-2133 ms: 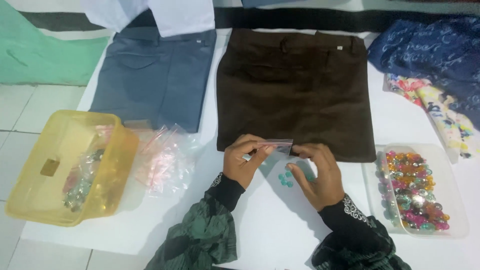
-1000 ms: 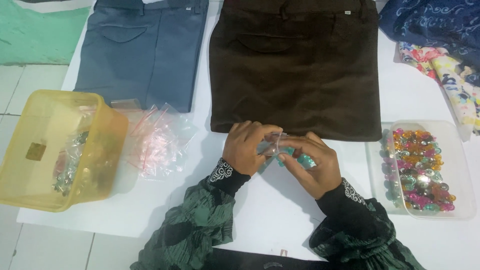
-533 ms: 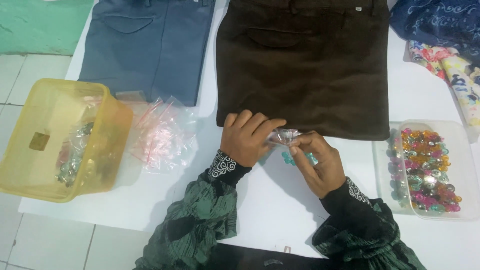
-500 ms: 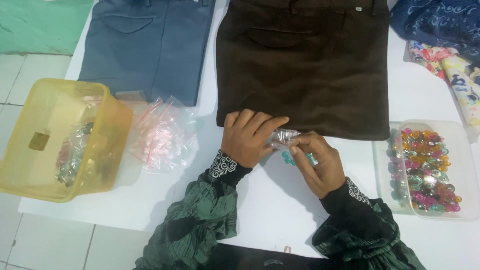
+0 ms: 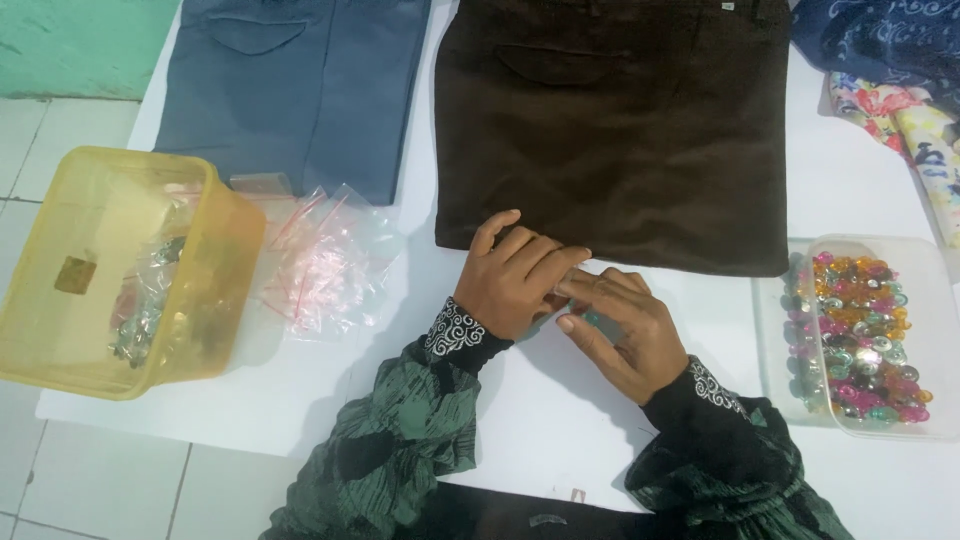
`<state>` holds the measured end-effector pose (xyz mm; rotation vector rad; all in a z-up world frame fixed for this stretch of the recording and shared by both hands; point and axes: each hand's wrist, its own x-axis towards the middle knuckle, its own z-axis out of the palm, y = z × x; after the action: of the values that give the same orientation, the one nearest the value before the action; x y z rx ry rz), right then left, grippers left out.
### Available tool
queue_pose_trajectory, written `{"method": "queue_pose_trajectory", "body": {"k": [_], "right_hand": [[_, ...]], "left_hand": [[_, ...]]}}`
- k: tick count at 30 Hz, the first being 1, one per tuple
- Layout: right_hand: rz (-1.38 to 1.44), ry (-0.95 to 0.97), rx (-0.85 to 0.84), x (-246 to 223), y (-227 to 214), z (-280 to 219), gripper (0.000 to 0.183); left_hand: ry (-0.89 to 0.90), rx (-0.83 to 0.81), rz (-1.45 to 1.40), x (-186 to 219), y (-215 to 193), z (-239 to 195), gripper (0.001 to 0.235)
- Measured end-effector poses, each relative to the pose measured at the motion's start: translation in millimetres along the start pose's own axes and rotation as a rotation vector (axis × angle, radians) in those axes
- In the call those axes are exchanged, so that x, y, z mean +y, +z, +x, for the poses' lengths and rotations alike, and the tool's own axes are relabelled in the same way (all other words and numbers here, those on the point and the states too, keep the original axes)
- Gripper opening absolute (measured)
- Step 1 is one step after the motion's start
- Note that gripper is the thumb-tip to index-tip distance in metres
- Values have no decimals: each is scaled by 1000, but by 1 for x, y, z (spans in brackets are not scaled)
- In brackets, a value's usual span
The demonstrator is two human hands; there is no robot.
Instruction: Sorting small colored buttons and placing them into small plastic zip-lock bags.
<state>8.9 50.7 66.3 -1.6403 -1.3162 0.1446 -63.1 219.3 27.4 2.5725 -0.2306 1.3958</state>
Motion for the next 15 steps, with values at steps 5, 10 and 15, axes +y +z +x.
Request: {"method": "queue_pose_trajectory", "body": {"k": [5,10,15], "right_hand": [[106,44,-45,3,1,-4,40],[49,-22,-54,0,1,-3,40],[94,-25,30,-24,-22,14,28]], "left_hand": [[-20,-15,14,-4,5,-5,16],[-54,-47,-30,-1,2,-7,11],[-247,-170,-208,-7,2,-16,59]]}}
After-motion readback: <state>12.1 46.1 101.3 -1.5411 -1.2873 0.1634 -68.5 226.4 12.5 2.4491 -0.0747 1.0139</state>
